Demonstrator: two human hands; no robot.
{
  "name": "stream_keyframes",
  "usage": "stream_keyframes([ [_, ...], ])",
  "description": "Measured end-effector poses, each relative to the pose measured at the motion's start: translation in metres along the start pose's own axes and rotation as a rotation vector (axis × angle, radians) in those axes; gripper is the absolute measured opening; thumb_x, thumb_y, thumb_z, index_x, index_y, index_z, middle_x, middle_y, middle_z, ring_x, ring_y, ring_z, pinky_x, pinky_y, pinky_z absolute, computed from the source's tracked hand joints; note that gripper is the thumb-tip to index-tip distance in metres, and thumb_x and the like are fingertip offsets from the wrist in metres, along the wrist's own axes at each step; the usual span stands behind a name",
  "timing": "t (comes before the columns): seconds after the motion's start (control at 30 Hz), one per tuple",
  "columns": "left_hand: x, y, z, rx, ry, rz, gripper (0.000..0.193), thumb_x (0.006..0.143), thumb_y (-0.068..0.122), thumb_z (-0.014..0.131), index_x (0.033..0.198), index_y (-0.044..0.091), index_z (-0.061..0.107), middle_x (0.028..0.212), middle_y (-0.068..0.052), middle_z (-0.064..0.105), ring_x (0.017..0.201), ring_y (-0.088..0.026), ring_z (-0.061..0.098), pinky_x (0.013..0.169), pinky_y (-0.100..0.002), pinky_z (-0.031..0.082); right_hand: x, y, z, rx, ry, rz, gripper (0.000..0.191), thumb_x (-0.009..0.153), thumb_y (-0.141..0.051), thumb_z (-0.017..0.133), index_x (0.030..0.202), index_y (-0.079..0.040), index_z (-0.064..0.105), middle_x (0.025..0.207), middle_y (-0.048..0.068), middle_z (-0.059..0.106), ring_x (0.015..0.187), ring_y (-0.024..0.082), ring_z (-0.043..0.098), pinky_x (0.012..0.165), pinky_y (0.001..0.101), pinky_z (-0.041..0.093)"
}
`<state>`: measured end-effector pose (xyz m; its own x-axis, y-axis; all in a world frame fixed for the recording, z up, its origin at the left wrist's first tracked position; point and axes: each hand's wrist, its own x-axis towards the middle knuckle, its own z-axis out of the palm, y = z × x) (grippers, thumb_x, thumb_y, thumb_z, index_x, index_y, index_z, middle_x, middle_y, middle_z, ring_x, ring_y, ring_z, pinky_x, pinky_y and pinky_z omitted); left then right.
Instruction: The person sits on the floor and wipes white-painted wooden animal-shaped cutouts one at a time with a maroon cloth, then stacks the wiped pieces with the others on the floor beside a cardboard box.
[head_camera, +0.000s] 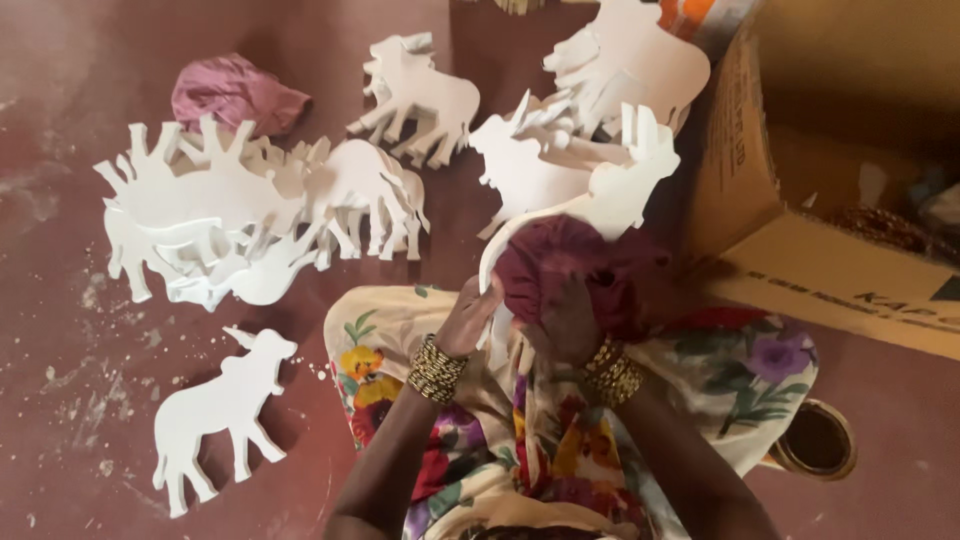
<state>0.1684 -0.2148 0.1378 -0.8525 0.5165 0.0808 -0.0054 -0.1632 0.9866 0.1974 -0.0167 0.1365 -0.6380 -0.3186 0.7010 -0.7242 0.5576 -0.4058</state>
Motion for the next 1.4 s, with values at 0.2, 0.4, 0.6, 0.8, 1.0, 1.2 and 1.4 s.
stream_keyframes([
  [0.2,-0.017,0.038,0.02,0.075,-0.139,0.2,0.042,0.101,0.028,0.066,0.136,0.006,0.057,0.103,0.001,0.064,0.091,-0.008,0.061,0.082,-0.026,0.054,0.014,0.029,-0.017,0.001,0.433,0.397,0.035,0.103,-0.034,0.052,0.119,-0.003,0.061,0.118,0.01,0.061,0.111,0.024,0.055,0.102,0.0397,0.041],
  [0.4,-0.006,0.052,0.031,0.425,-0.095,0.558,0.039,0.088,-0.002,0.069,0.125,0.009,0.065,0.13,-0.011,0.067,0.124,-0.022,0.066,0.11,-0.037,0.054,0.003,-0.013,0.002,0.074,0.245,0.238,0.037,0.1,-0.032,0.052,0.119,-0.001,0.061,0.12,0.013,0.06,0.114,0.029,0.054,0.105,0.044,0.038],
  [0.6,-0.017,-0.014,0.0,0.389,-0.189,0.199,0.063,0.062,0.0,0.079,0.123,0.001,0.061,0.119,-0.013,0.064,0.109,-0.025,0.062,0.093,-0.038,0.055,0.015,-0.027,0.001,0.313,-0.412,-0.102,0.039,0.098,-0.03,0.052,0.12,0.0,0.06,0.122,0.017,0.059,0.117,0.033,0.053,0.108,0.0483,0.035],
  [0.8,-0.018,-0.008,0.01,0.336,-0.082,0.301,0.041,0.088,-0.003,0.066,0.129,0.001,0.064,0.12,-0.012,0.072,0.11,-0.021,0.073,0.096,-0.031,0.064,0.019,-0.016,-0.002,0.258,-0.188,-0.077,0.041,0.095,-0.028,0.053,0.121,0.002,0.06,0.124,0.02,0.058,0.12,0.038,0.052,0.111,0.0526,0.033],
  [1.0,-0.025,0.044,0.025,0.039,-0.055,0.16,0.05,0.097,0.004,0.067,0.145,0.001,0.053,0.119,-0.006,0.07,0.107,-0.011,0.068,0.095,-0.028,0.058,0.042,0.037,-0.009,-0.345,0.433,0.041,0.043,0.093,-0.027,0.053,0.122,0.004,0.06,0.126,0.024,0.058,0.123,0.042,0.051,0.114,0.0569,0.03],
  [1.2,-0.033,0.071,0.026,0.003,-0.134,0.175,0.044,0.098,0.003,0.067,0.141,0.0,0.057,0.118,-0.003,0.069,0.101,-0.009,0.064,0.088,-0.027,0.056,0.03,0.055,-0.009,0.133,0.645,0.303,0.067,0.104,-0.034,0.054,0.144,0.014,0.03,0.15,0.038,0.03,0.141,0.051,0.033,0.121,0.0605,0.023],
  [1.4,-0.034,0.084,0.029,0.141,-0.087,0.27,0.046,0.094,0.002,0.066,0.139,0.001,0.058,0.114,-0.004,0.066,0.094,-0.011,0.066,0.083,-0.027,0.058,0.01,0.079,-0.016,-0.61,0.393,-0.006,0.043,0.103,-0.028,0.06,0.122,0.01,0.053,0.136,0.037,0.045,0.14,0.058,0.036,0.122,0.0747,0.021],
])
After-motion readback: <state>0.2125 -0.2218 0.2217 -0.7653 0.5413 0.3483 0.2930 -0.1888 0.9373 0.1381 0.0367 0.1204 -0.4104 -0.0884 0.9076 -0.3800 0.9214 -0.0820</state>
